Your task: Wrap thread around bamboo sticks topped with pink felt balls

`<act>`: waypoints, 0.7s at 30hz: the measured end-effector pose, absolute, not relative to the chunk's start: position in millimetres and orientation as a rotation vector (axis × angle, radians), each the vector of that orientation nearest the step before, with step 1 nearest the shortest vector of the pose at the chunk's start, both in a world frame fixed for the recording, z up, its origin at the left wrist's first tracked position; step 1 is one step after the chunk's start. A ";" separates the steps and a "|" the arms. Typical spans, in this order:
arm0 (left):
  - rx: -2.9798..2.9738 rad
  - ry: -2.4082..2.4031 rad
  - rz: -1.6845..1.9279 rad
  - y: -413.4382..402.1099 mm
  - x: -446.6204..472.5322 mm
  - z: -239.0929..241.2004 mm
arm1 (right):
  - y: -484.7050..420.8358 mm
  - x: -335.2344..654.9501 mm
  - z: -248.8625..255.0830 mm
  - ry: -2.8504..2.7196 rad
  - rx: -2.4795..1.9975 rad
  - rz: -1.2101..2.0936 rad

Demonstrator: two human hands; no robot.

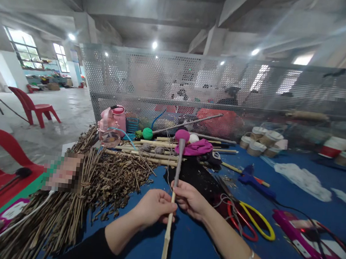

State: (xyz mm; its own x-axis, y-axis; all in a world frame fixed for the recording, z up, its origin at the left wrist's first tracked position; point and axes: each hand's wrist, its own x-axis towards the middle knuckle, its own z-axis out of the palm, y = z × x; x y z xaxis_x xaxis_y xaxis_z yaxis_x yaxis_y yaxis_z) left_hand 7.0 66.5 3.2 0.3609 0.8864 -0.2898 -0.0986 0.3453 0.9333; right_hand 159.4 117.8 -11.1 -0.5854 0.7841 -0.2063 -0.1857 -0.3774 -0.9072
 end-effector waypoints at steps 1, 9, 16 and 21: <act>0.938 0.925 0.772 65.1 7.3 7.3 | 117.5 160.0 -9.4 -1.180 -0.823 2.040; 0.982 1.023 0.768 62.3 12.1 2.0 | 115.2 153.6 -10.2 -1.213 -0.858 1.936; 0.868 0.836 0.723 60.8 11.9 7.9 | 115.3 156.0 -7.9 -1.171 -0.823 1.982; 0.829 0.839 0.716 58.8 13.0 11.5 | 114.3 152.8 -11.7 -1.208 -0.826 1.939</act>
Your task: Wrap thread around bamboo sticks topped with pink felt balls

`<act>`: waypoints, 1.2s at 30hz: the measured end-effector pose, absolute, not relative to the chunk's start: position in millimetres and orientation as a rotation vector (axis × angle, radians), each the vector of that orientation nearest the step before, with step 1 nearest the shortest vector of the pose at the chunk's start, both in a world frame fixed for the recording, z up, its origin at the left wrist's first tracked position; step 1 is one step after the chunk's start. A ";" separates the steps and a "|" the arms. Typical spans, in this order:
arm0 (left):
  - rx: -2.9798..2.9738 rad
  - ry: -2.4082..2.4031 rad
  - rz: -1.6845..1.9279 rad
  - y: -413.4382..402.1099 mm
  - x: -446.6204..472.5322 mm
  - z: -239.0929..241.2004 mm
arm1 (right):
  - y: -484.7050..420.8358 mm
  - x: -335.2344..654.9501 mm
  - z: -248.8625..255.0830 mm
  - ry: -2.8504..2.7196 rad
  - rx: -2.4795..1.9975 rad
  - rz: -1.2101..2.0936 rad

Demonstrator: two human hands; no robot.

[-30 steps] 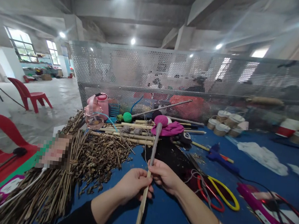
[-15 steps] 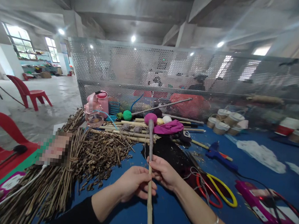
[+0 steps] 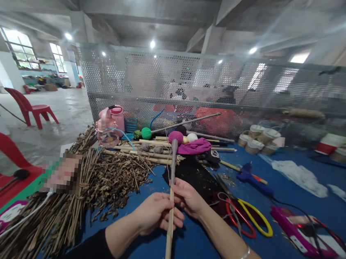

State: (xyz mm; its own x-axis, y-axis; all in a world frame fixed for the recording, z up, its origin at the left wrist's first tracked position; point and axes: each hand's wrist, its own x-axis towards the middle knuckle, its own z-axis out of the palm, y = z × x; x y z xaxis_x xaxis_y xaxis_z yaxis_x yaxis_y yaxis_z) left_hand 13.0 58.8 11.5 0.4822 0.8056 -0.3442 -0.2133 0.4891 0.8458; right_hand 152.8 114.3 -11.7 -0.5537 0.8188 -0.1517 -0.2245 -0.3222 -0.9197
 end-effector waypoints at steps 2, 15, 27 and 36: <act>0.940 0.965 0.735 60.5 13.2 5.7 | 115.3 150.8 -15.9 -1.245 -0.863 1.891; 0.925 0.936 0.703 58.3 13.9 7.2 | 115.9 156.0 -13.3 -1.271 -0.861 1.918; 0.932 0.892 0.711 57.8 13.2 13.7 | 115.0 157.6 -8.0 -1.191 -0.838 2.036; 1.202 1.136 0.815 60.9 12.8 -2.8 | 116.6 150.1 -20.1 -1.309 -0.941 1.848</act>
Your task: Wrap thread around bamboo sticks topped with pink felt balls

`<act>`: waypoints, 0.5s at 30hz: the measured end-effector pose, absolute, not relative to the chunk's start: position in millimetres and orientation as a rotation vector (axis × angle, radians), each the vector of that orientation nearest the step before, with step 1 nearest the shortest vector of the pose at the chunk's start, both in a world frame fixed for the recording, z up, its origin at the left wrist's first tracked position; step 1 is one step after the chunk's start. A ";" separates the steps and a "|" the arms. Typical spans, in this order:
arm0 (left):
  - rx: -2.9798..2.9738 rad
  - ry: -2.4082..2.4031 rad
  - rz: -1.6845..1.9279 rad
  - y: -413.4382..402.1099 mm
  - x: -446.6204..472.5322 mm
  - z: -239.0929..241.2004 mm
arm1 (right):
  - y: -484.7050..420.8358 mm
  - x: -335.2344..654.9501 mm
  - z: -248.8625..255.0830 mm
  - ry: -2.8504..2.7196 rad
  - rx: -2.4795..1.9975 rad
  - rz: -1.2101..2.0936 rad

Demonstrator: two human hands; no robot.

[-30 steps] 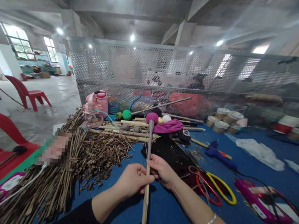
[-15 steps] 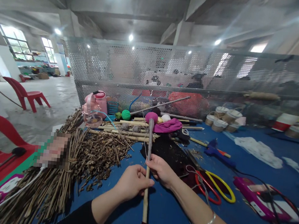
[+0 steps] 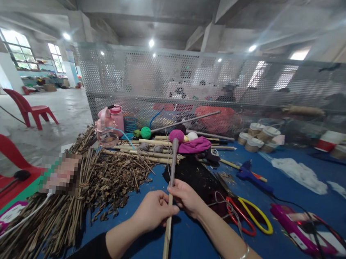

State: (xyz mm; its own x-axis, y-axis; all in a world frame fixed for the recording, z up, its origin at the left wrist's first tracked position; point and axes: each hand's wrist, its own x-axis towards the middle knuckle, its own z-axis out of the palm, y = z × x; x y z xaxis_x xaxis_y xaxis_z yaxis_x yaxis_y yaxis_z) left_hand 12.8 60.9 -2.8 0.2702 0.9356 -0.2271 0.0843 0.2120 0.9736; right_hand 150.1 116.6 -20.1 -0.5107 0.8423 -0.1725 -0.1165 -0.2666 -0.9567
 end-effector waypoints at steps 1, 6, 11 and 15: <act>1.205 1.108 0.823 61.5 12.2 -2.3 | 116.9 150.7 -19.3 -1.286 -0.927 1.869; 0.961 0.898 0.709 60.4 9.6 10.9 | 115.0 155.8 -10.0 -1.177 -0.859 2.011; 0.987 0.972 0.672 60.5 10.8 7.3 | 113.1 151.4 -12.7 -1.218 -0.886 1.896; 1.125 1.089 0.759 62.2 11.9 -2.5 | 115.2 151.0 -16.7 -1.221 -0.890 1.871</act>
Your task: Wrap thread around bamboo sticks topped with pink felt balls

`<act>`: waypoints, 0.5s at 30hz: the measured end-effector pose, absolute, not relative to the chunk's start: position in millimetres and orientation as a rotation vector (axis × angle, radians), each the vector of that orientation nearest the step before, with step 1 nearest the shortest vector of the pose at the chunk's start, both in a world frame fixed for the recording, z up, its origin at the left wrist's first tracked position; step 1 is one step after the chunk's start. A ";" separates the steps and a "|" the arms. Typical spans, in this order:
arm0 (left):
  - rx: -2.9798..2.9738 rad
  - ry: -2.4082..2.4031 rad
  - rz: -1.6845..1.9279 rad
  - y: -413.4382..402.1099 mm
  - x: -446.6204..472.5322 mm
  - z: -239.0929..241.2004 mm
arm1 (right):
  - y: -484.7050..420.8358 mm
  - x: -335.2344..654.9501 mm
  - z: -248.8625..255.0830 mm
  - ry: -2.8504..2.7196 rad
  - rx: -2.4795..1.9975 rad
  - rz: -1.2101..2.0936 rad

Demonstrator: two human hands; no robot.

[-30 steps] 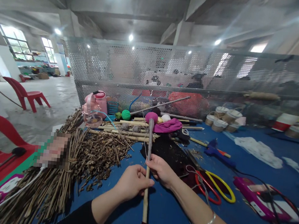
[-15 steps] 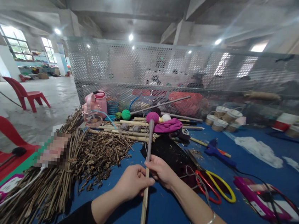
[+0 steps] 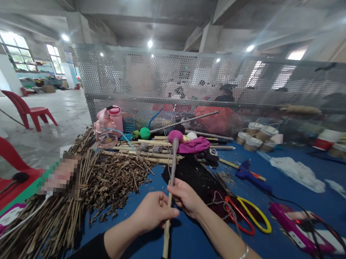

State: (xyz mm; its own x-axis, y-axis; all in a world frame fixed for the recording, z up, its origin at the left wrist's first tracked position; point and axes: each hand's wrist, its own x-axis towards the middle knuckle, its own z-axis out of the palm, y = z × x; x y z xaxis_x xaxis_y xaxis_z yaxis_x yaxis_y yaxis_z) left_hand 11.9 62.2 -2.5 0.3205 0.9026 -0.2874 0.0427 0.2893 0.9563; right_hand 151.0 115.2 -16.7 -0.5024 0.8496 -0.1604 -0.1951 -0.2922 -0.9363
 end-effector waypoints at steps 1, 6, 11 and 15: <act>1.111 1.064 0.760 62.0 11.9 -2.3 | 115.7 152.3 -16.2 -1.213 -0.871 1.893; 0.938 0.859 0.658 57.8 10.9 12.3 | 114.4 158.1 -9.2 -1.196 -0.800 2.039; 0.966 0.939 0.655 59.2 10.9 9.4 | 114.2 150.4 -18.2 -1.267 -0.846 1.901; 1.187 1.158 0.791 63.0 10.8 -1.5 | 116.8 146.5 -26.9 -1.310 -0.886 1.839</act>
